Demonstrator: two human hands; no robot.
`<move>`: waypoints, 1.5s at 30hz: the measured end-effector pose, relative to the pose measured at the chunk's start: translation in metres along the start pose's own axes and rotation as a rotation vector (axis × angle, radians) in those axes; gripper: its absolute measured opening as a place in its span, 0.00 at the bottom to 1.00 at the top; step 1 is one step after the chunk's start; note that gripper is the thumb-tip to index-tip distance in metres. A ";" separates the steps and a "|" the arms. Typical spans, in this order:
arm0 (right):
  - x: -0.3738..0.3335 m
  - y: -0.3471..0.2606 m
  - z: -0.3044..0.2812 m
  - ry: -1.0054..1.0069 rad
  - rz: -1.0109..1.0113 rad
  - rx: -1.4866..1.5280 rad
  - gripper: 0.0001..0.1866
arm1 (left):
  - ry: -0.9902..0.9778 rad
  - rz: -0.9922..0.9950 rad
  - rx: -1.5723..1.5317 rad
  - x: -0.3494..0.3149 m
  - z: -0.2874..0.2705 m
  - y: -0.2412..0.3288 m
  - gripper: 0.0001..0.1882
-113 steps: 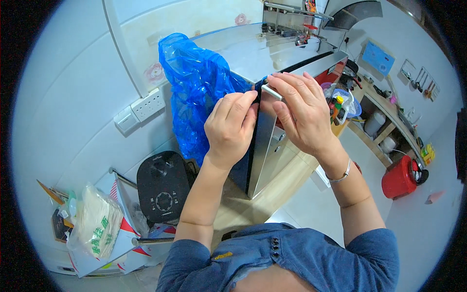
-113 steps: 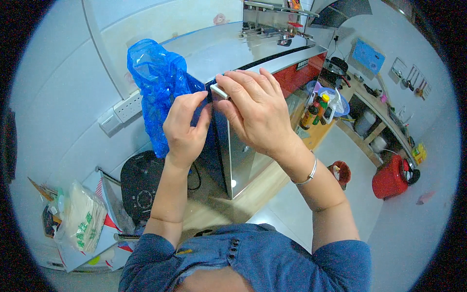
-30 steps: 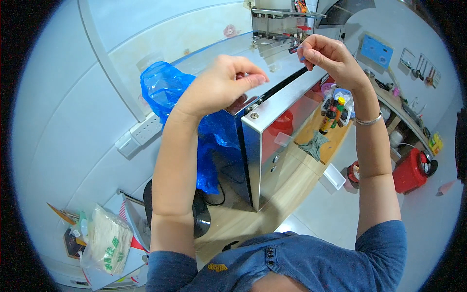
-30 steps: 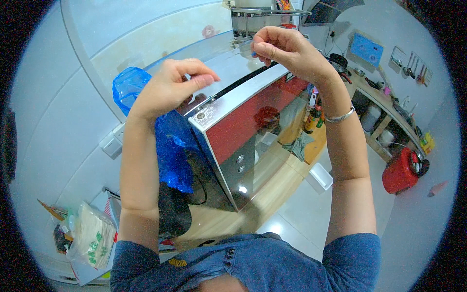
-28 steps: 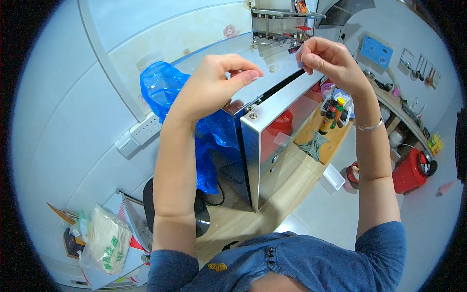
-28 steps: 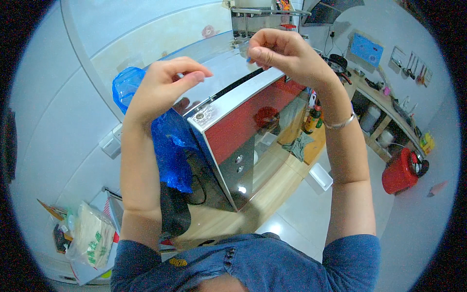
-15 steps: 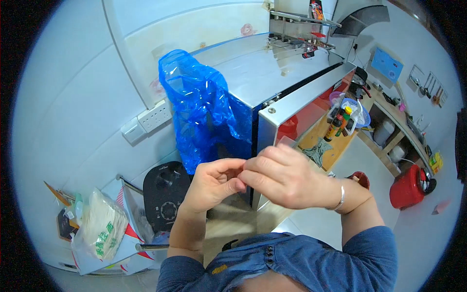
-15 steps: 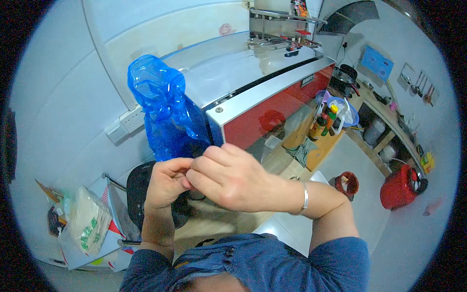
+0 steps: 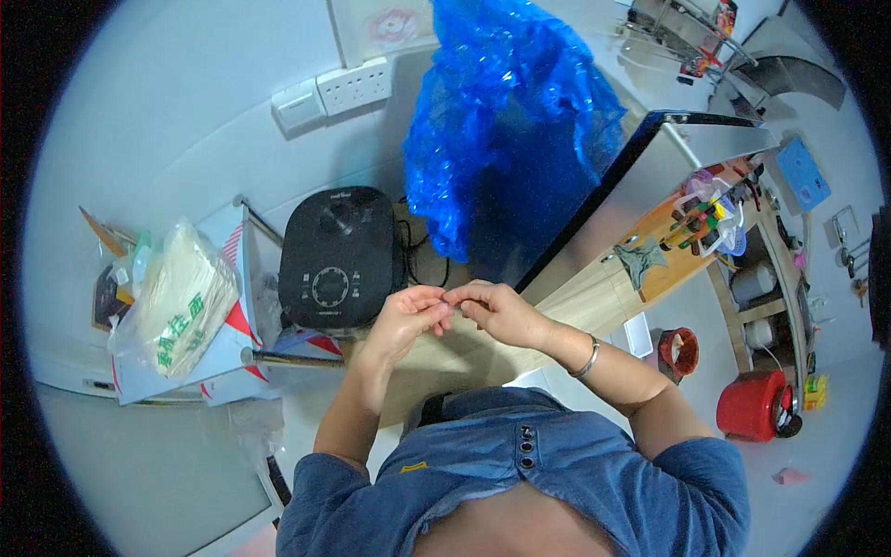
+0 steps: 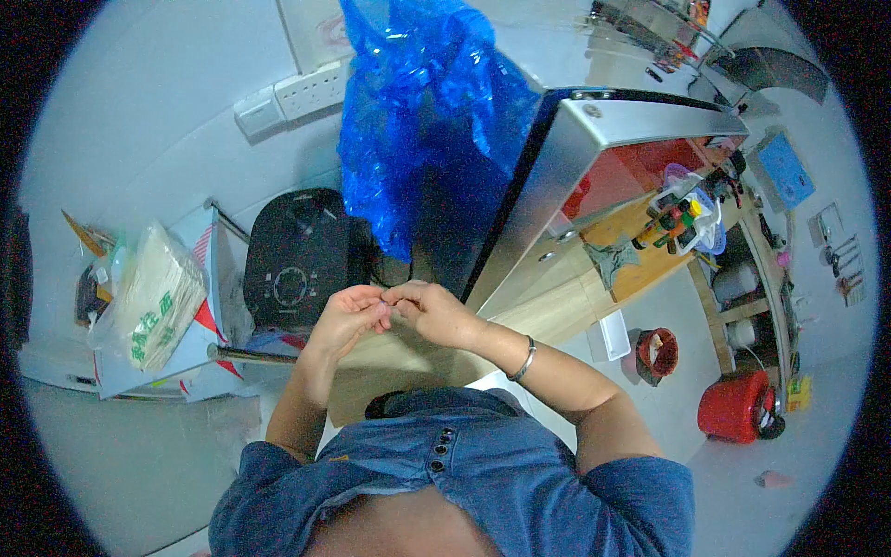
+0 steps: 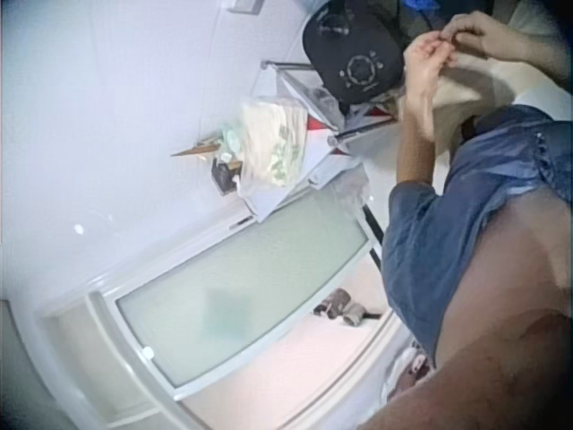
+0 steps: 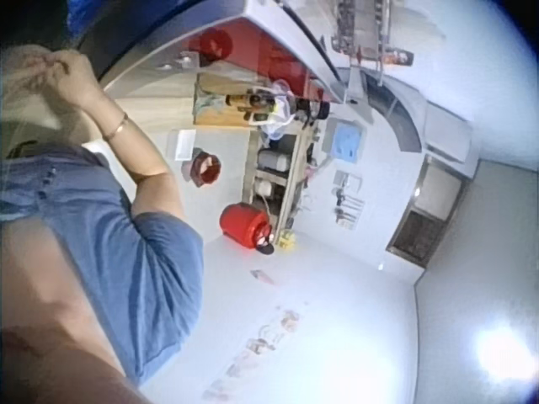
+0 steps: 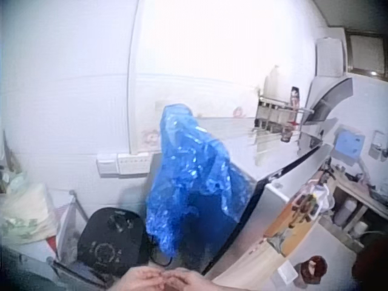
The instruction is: The person peels a blue protective film from a red and silver oven and uses a screwdriver to attach a small metal bracket with screws to the top corner.
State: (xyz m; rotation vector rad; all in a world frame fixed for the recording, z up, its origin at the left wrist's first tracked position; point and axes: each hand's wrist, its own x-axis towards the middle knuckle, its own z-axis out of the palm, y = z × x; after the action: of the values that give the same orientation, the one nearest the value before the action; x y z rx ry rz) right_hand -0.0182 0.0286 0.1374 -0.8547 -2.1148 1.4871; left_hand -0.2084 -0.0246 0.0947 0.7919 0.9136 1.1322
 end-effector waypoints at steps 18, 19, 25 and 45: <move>-0.007 0.038 0.020 -0.328 0.081 -0.277 0.10 | 0.360 -0.082 1.129 -0.032 -0.149 -0.210 0.11; -0.006 0.037 0.018 -0.359 0.104 -0.294 0.10 | 0.404 -0.235 0.941 -0.032 -0.148 -0.212 0.09; -0.005 0.038 0.018 -0.416 0.020 -0.357 0.10 | 0.431 -0.408 0.532 -0.034 -0.176 -0.207 0.08; -0.063 -0.141 -0.118 1.098 -0.830 -1.106 0.19 | 0.317 1.552 0.902 0.040 0.165 0.124 0.14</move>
State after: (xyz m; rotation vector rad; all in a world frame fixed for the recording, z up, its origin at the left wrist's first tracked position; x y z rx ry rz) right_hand 0.0691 0.0317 0.3115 -0.6560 -1.7872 -0.5972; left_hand -0.1015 0.0333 0.2667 2.3287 1.0272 2.2215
